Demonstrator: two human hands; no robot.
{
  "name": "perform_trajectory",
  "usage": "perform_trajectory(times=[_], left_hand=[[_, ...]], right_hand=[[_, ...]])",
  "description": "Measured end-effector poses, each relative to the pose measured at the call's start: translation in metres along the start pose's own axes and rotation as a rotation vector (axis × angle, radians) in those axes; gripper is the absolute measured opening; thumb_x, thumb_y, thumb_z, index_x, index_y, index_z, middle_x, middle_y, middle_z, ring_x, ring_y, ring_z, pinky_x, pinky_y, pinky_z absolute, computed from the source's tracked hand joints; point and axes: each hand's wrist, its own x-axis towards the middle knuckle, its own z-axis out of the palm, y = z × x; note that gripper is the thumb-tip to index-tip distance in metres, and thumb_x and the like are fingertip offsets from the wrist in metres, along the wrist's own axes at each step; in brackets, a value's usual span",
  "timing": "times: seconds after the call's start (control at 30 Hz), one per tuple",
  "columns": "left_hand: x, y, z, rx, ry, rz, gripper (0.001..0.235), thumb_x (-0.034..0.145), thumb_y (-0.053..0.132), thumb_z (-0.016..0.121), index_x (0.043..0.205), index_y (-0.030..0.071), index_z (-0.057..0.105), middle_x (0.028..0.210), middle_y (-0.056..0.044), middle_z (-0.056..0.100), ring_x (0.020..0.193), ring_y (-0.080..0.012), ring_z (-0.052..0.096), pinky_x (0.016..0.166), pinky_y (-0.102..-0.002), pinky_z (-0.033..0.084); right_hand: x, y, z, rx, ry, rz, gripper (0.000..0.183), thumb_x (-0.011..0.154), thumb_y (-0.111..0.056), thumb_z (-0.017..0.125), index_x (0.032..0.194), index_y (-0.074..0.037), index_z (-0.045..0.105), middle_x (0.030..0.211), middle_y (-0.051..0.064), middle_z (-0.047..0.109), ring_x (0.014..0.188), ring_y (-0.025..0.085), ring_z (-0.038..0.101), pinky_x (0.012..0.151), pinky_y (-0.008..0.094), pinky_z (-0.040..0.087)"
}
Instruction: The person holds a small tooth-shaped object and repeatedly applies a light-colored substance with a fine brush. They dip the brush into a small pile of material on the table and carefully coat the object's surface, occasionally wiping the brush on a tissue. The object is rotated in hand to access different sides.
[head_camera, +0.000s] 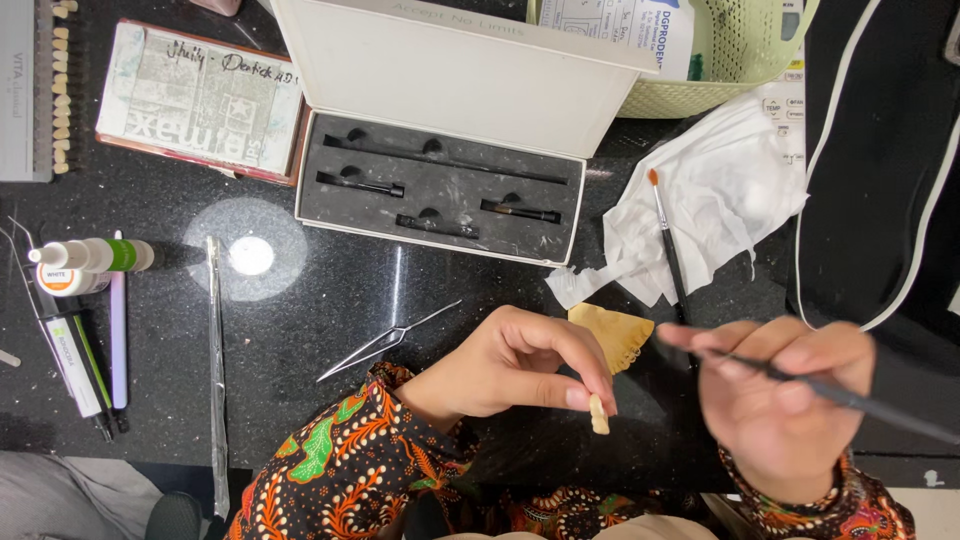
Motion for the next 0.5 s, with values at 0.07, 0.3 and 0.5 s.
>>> perform_trajectory(times=[0.07,0.3,0.5], left_hand=[[0.0,0.001,-0.004,-0.002,0.026,0.023,0.002,0.102,-0.003,0.072,0.103,-0.002,0.073,0.103,-0.014,0.073,0.101,-0.0214,0.071,0.096,-0.034,0.056],[0.003,-0.003,-0.017,-0.056,0.164,0.112,0.006,0.101,0.0,0.07,0.106,0.001,0.073,0.106,-0.013,0.072,0.102,-0.0208,0.068,0.095,-0.036,0.055],[0.003,-0.007,-0.019,-0.028,0.176,0.135,0.004,0.1,0.003,0.071,0.104,0.002,0.071,0.104,-0.012,0.071,0.102,-0.0211,0.066,0.094,-0.036,0.053]], right_hand=[[0.02,-0.006,-0.017,-0.11,0.054,-0.017,0.011,0.116,-0.009,0.059,0.126,-0.006,0.055,0.109,0.018,0.073,0.113,0.03,0.073,0.109,0.055,0.057],[0.049,0.006,-0.059,-0.446,0.21,0.218,0.011,0.115,-0.003,0.057,0.123,0.001,0.051,0.113,0.017,0.068,0.114,0.028,0.07,0.094,0.038,0.058],[0.076,0.03,-0.072,-0.573,0.242,0.203,0.015,0.111,-0.003,0.061,0.124,0.005,0.059,0.112,0.018,0.07,0.107,0.027,0.072,0.085,0.033,0.06]])
